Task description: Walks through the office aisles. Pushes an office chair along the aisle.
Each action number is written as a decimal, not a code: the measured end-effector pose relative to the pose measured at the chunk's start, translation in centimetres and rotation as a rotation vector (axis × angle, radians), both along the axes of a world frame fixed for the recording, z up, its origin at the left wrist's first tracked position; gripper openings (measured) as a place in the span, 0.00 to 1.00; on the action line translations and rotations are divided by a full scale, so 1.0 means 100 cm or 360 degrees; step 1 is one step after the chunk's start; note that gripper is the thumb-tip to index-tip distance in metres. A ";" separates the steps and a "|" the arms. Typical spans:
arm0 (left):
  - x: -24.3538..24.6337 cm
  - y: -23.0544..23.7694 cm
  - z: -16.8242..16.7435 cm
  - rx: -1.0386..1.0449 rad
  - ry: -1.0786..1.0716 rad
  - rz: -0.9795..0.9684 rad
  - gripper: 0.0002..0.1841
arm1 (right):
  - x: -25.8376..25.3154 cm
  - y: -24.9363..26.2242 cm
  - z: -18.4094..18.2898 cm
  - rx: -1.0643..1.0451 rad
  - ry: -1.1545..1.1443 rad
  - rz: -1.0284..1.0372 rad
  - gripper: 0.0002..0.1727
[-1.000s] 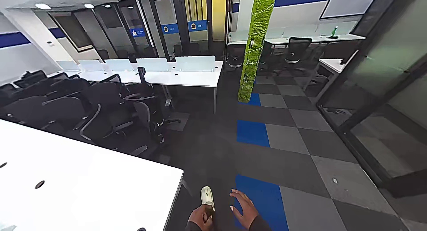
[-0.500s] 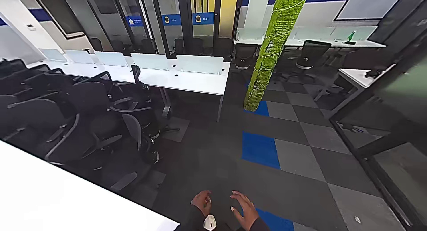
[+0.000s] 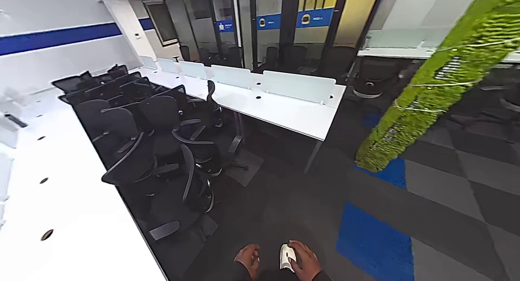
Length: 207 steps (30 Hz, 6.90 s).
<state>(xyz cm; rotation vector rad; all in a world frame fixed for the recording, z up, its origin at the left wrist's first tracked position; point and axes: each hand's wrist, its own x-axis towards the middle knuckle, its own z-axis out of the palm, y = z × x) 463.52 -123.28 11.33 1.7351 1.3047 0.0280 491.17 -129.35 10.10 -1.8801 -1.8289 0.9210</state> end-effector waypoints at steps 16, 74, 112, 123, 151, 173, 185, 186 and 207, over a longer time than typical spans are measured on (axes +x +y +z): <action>-0.001 0.215 -0.013 0.0337 0.0051 0.0800 0.26 | 0.022 0.340 0.041 -0.0065 -0.0369 0.0825 0.27; -0.058 0.605 -0.009 0.0404 0.1255 0.1298 0.55 | -0.112 0.854 -0.010 -0.0198 -0.1176 0.1607 0.26; 0.141 0.524 -0.037 -0.0321 0.1191 0.0749 0.33 | 0.087 0.757 -0.025 0.0176 -0.1088 0.2009 0.38; 0.174 0.453 -0.035 -0.0275 0.1214 0.0779 0.29 | 0.113 0.675 -0.021 0.0066 -0.1241 0.1839 0.40; 0.333 0.225 -0.041 -0.0523 0.1221 0.1184 0.26 | 0.262 0.474 -0.024 0.0026 -0.1046 0.2288 0.42; 0.622 0.100 -0.038 -0.0891 0.1155 0.1788 0.32 | 0.422 0.427 -0.033 0.0463 -0.0985 0.2928 0.40; 0.793 0.006 -0.030 -0.0902 0.0890 0.2134 0.31 | 0.534 0.355 -0.032 0.0594 -0.0869 0.3308 0.33; 0.809 0.000 -0.026 -0.0886 0.0875 0.2158 0.30 | 0.545 0.349 -0.033 0.0608 -0.0864 0.3315 0.32; 1.025 -0.136 0.012 -0.0956 0.0505 0.2301 0.33 | 0.668 0.215 -0.018 0.0624 -0.1454 0.3592 0.46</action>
